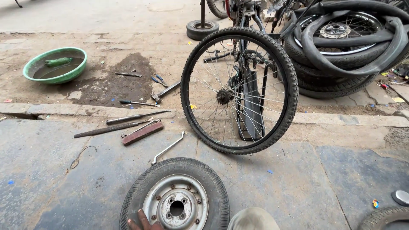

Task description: The person works on a wheel rim, turning and adjusting nuts around the central hub using a socket wrench and then fitting and tightening the nuts and bolts by hand.

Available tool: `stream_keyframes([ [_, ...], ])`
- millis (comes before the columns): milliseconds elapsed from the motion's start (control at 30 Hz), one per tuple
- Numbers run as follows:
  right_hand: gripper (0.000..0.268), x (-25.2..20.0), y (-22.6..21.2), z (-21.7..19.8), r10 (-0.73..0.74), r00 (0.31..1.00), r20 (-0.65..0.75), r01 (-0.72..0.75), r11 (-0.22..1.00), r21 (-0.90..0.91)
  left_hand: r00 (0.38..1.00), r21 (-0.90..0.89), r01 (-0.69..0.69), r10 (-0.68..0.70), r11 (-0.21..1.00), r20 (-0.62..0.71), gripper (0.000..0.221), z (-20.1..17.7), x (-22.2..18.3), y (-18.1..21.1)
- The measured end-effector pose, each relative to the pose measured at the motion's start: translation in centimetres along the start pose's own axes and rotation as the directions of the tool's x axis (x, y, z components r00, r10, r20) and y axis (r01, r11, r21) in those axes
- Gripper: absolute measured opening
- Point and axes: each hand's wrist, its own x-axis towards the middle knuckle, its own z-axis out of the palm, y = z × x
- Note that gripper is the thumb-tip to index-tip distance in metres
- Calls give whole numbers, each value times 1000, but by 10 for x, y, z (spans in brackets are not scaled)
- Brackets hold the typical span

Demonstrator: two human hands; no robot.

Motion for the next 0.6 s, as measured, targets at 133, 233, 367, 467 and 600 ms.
stream_keyframes([
  [133,31,-55,48,5,-15,1000,-21,23,917,398,1000,33,10,-10,999,10,29,18,-48,-14],
  [233,30,-70,31,-7,118,991,69,-135,764,631,1000,80,11,-10,997,-17,29,22,-51,-16],
  [367,31,-80,1,-6,165,984,65,-168,754,635,1000,77,23,-21,997,-17,29,24,-48,-16],
  [467,30,-80,-11,-6,213,974,73,-204,693,691,998,14,59,-59,998,-16,31,17,-48,-14],
  [600,29,-86,-13,-8,107,989,98,-144,662,735,998,35,57,-58,998,16,31,17,-51,-15],
])
